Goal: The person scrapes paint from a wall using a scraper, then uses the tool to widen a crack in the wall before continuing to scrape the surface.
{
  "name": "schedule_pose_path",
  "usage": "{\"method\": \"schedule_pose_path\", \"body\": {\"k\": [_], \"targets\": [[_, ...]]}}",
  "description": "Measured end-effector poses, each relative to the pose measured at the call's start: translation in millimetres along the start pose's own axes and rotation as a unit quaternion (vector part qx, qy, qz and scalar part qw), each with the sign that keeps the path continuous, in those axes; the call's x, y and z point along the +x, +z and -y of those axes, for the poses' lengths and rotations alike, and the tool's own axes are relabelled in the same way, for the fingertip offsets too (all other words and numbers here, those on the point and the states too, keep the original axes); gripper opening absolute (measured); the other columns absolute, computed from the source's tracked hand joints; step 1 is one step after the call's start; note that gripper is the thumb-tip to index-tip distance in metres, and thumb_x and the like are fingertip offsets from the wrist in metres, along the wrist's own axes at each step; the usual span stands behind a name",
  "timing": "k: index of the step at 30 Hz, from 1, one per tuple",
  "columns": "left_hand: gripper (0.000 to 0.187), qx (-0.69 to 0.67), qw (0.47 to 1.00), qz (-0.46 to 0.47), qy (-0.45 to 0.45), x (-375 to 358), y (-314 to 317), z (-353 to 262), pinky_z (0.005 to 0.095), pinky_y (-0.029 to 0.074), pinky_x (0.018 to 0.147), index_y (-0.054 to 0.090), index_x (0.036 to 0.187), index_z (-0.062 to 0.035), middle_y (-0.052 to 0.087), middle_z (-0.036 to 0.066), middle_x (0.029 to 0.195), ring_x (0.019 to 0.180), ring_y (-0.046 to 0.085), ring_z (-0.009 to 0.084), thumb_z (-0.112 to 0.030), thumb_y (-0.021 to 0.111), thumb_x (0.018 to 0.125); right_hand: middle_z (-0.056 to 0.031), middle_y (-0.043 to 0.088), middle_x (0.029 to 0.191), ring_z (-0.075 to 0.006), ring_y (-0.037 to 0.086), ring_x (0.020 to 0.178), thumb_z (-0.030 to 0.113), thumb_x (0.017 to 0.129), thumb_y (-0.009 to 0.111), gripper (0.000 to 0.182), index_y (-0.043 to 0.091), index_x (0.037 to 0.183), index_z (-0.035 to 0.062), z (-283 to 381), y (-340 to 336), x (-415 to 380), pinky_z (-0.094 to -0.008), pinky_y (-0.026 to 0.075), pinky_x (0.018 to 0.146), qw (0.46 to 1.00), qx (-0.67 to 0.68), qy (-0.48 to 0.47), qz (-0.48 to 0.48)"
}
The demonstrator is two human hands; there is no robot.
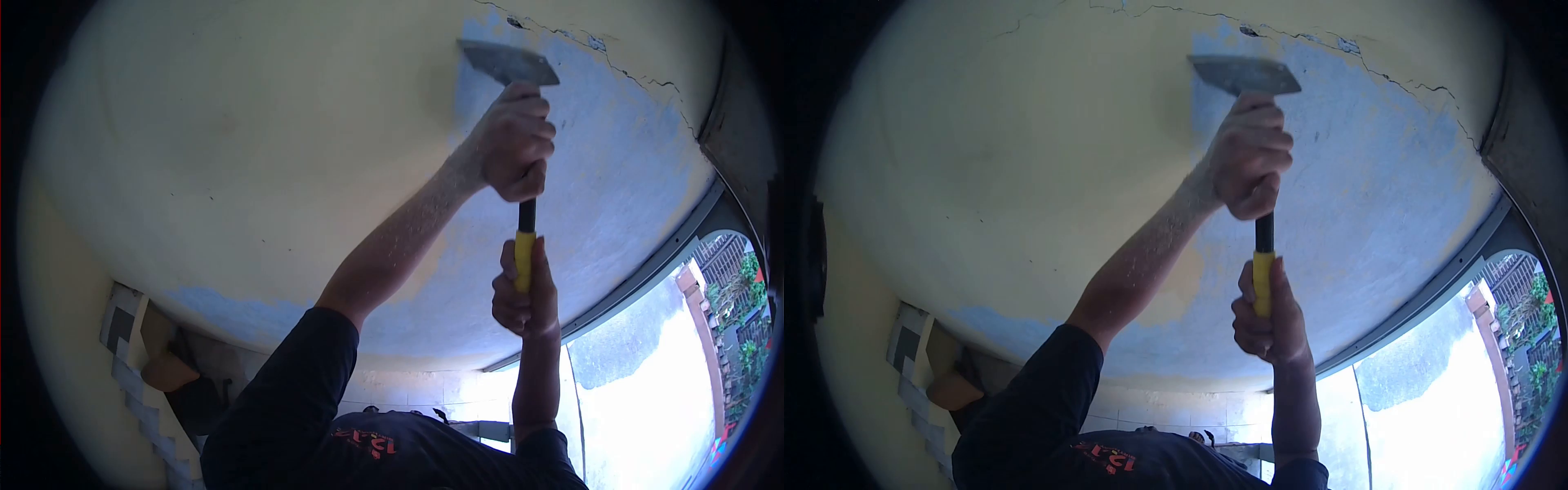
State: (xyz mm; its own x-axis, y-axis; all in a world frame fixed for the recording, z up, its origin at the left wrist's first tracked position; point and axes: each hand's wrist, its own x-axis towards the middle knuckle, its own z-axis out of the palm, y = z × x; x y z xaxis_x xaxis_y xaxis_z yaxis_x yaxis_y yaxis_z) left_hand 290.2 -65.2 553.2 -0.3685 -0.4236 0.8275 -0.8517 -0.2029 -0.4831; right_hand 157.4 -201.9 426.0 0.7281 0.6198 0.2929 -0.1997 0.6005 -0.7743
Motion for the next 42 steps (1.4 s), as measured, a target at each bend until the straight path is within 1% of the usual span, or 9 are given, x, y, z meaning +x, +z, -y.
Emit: {"method": "schedule_pose_path", "body": {"k": [1, 3, 5, 10, 25, 27, 31, 35, 42], "targets": [[0.013, 0.0, 1.0, 0.004, 0.004, -8.7, 0.5, -10.2, 0.0361, 0.038, 0.072, 0.038, 0.042, -0.016, 0.038, -0.001, 0.047, 0.055, 0.04, 0.0198, -0.024, 0.047, 0.046, 0.0062, 0.032, 0.048, -0.0028, 0.026, 0.032, 0.058, 0.096, 0.025, 0.048, 0.041, 0.086, 0.0139, -10.2, -0.1, -10.6, -0.0182, 0.024, 0.027, 0.999, 0.032, 0.017, -0.011], [0.024, -0.044, 0.999, 0.001, -0.013, -36.9, 7.9, -39.3, 0.0399, 0.036, 0.073, 0.036, 0.047, -0.014, 0.034, 0.001, 0.05, 0.055, 0.039, 0.0229, -0.029, 0.047, 0.061, 0.0044, 0.033, 0.048, -0.0045, 0.026, 0.032, 0.06, 0.095, 0.028, 0.047, 0.042, 0.089, 0.0152, -38.1, -6.7, -35.4, -0.0203, 0.022, 0.029, 0.996, 0.058, 0.05, -0.04], [0.027, -0.098, 0.993, 0.015, -0.058, -71.4, 19.3, -70.5, 0.0399, 0.037, 0.073, 0.037, 0.047, -0.013, 0.034, 0.002, 0.051, 0.056, 0.04, 0.0238, -0.03, 0.044, 0.067, 0.0028, 0.032, 0.049, -0.0058, 0.024, 0.032, 0.06, 0.094, 0.03, 0.047, 0.041, 0.089, 0.0149, -73.3, -11.8, -59.6, -0.0212, 0.021, 0.03, 0.988, 0.11, 0.074, -0.081], [0.032, -0.12, 0.988, 0.02, -0.099, -106.4, 34.8, -94.2, 0.0407, 0.037, 0.073, 0.036, 0.047, -0.011, 0.034, 0.004, 0.051, 0.056, 0.04, 0.0243, -0.031, 0.04, 0.071, 0.0049, 0.028, 0.05, -0.0041, 0.023, 0.033, 0.061, 0.094, 0.03, 0.048, 0.04, 0.088, 0.0148, -100.5, -16.9, -73.4, -0.0199, 0.02, 0.03, 0.972, 0.142, 0.103, -0.154], [0.02, -0.045, 0.997, 0.059, -0.022, -18.2, 20.5, -0.6, 0.0379, 0.037, 0.072, 0.036, 0.044, -0.0157, 0.036, 0.0, 0.048, 0.053, 0.038, 0.0211, -0.03, 0.047, 0.053, 0.0069, 0.028, 0.047, -0.0012, 0.024, 0.032, 0.059, 0.095, 0.026, 0.05, 0.038, 0.082, 0.0126, -10.4, -10.5, 1.3, -0.0176, 0.022, 0.027, 0.999, 0.011, -0.013, -0.038], [0.017, -0.047, 0.999, 0.007, -0.001, -15.1, 20.2, -0.9, 0.0381, 0.036, 0.07, 0.036, 0.045, -0.0168, 0.036, -0.001, 0.048, 0.052, 0.037, 0.0216, -0.027, 0.048, 0.05, 0.0068, 0.029, 0.047, -0.0014, 0.024, 0.032, 0.059, 0.096, 0.026, 0.05, 0.038, 0.082, 0.0125, -15.1, -10.7, -4.4, -0.0177, 0.023, 0.027, 0.999, 0.027, -0.005, -0.032], [0.017, -0.094, 0.994, 0.031, -0.051, -67.6, 36.0, -47.2, 0.0398, 0.036, 0.068, 0.034, 0.046, -0.017, 0.035, 0.0, 0.049, 0.054, 0.038, 0.022, -0.025, 0.049, 0.049, 0.0049, 0.03, 0.047, -0.0042, 0.024, 0.032, 0.059, 0.096, 0.026, 0.05, 0.04, 0.084, 0.0123, -58.4, -23.3, -41.7, -0.0197, 0.022, 0.028, 0.99, 0.118, 0.04, -0.061], [0.023, -0.135, 0.982, 0.051, -0.12, -116.1, 44.9, -93.1, 0.0405, 0.037, 0.07, 0.038, 0.046, -0.0138, 0.033, 0.002, 0.05, 0.055, 0.038, 0.0234, -0.028, 0.044, 0.063, 0.0044, 0.03, 0.048, -0.0051, 0.023, 0.032, 0.06, 0.095, 0.027, 0.05, 0.041, 0.085, 0.0128, -107.2, -28.7, -79.4, -0.0209, 0.021, 0.029, 0.963, 0.217, 0.094, -0.13], [0.021, -0.113, 0.988, 0.041, -0.095, -74.1, 39.1, -58.3, 0.0403, 0.037, 0.074, 0.038, 0.045, -0.0122, 0.032, 0.002, 0.048, 0.055, 0.039, 0.0221, -0.029, 0.047, 0.054, 0.0054, 0.029, 0.048, -0.0028, 0.024, 0.032, 0.058, 0.096, 0.028, 0.049, 0.04, 0.084, 0.0119, -66.1, -29.0, -49.4, -0.0191, 0.021, 0.028, 0.986, 0.131, 0.049, -0.094]]}}
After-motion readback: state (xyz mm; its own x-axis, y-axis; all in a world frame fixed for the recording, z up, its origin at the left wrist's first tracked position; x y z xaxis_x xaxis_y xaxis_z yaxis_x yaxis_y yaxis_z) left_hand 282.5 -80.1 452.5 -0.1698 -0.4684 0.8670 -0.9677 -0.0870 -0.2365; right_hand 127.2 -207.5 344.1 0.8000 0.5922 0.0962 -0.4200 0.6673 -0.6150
